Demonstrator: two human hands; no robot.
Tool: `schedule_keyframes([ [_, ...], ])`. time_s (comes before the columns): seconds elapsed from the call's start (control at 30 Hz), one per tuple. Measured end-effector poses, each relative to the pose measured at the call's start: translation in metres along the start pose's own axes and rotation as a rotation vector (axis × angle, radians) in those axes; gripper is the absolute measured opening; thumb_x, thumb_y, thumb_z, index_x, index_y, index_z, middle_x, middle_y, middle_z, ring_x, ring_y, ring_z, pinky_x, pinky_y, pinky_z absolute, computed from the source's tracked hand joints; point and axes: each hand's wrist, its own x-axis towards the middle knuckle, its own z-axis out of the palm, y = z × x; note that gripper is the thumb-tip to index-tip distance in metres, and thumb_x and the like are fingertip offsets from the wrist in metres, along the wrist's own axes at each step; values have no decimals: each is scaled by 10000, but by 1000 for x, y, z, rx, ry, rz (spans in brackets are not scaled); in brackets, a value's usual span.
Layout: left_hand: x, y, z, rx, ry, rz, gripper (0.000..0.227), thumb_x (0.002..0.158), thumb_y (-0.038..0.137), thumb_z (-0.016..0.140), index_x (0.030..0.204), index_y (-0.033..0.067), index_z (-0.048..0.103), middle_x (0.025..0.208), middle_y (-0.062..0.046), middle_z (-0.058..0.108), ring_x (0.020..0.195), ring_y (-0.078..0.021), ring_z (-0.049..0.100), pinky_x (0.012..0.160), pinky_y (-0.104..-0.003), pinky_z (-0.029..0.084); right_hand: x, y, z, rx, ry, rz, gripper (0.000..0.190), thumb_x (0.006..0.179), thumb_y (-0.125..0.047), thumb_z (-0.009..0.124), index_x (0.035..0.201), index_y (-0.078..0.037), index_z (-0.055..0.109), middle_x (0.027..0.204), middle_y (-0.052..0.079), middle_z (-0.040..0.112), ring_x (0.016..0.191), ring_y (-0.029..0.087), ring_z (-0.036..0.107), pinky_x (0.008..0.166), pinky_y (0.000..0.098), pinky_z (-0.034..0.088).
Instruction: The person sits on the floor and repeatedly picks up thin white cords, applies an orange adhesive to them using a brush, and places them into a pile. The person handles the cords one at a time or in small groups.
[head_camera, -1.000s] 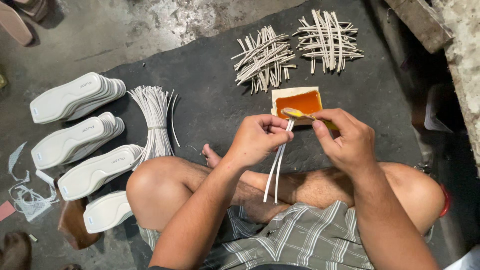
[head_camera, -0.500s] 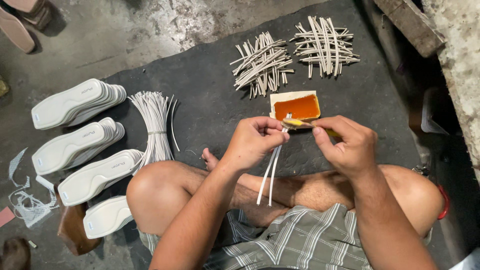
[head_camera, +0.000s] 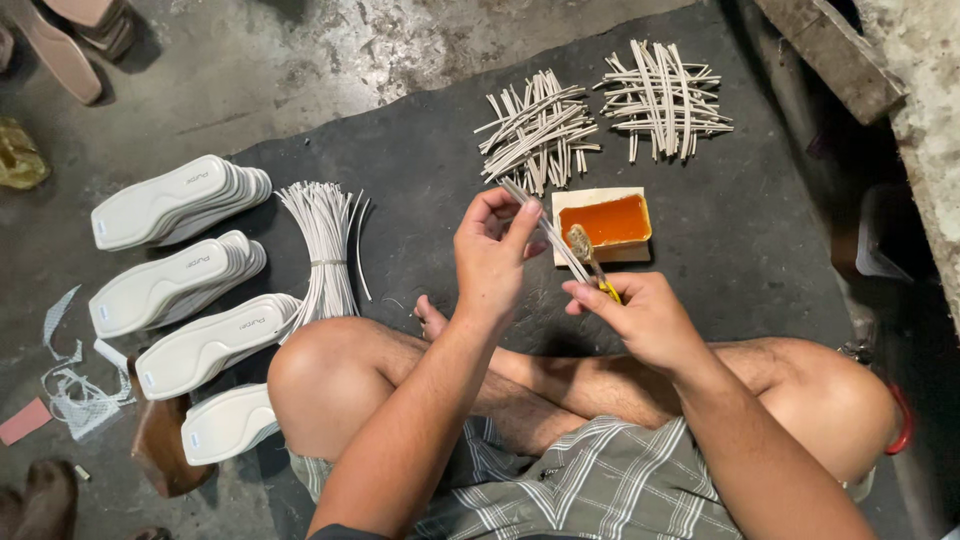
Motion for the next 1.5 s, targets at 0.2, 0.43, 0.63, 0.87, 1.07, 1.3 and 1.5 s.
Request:
schedule_keyframes([
  [0.2,7,2,-2,-25,82,126,203,986,183,707,1112,59,606,1042,-10,670,944,-90,653,761,-305,623,1,0,1,51,152,101,279,1021,-203,657,961,29,800,942,31,765,726,76,530,630,251,402],
  [0.43,-36,25,18,821,-381,-27,222,957,267,700,1086,89,671,986,-56,725,806,-193,709,667,-308,541,14,15,-27,-88,248,-105,163,966,-128,675,988,-2,775,852,-16,742,771,39,640,689,221,512],
  [0.63,-40,18,22,1268,-507,722,210,854,91,697,1060,116,720,1025,-58,713,990,-276,628,802,-424,475,7,21,-45,-221,120,15,174,921,-116,699,988,12,796,791,-10,714,740,48,596,639,246,490],
  [0.87,-29,11,13,1069,-453,143,188,803,139,781,983,94,751,890,-27,769,881,-216,721,786,-391,550,6,-6,-37,-345,107,127,232,896,-252,767,1035,-69,797,777,36,726,725,135,630,663,296,514],
  [1.07,-8,2,-1,814,-276,-100,269,815,153,793,1055,39,754,861,-34,795,748,-84,737,674,-261,594,22,-11,-43,-915,518,76,281,1015,-314,609,1263,-199,672,953,152,744,936,387,693,802,510,505],
  [1.3,-2,-3,-8,789,-252,-115,276,813,158,793,1046,13,756,848,-33,770,757,-73,697,673,-236,557,38,15,-37,-1082,472,32,213,928,-251,647,1122,-213,727,993,89,735,939,362,692,811,515,523],
  [1.5,1,-9,-16,629,-271,-146,277,816,138,792,1049,-6,751,860,-34,769,751,-65,681,674,-221,550,17,-3,-47,-1067,435,175,240,916,-274,662,1139,-241,747,991,80,750,939,339,693,822,503,517],
])
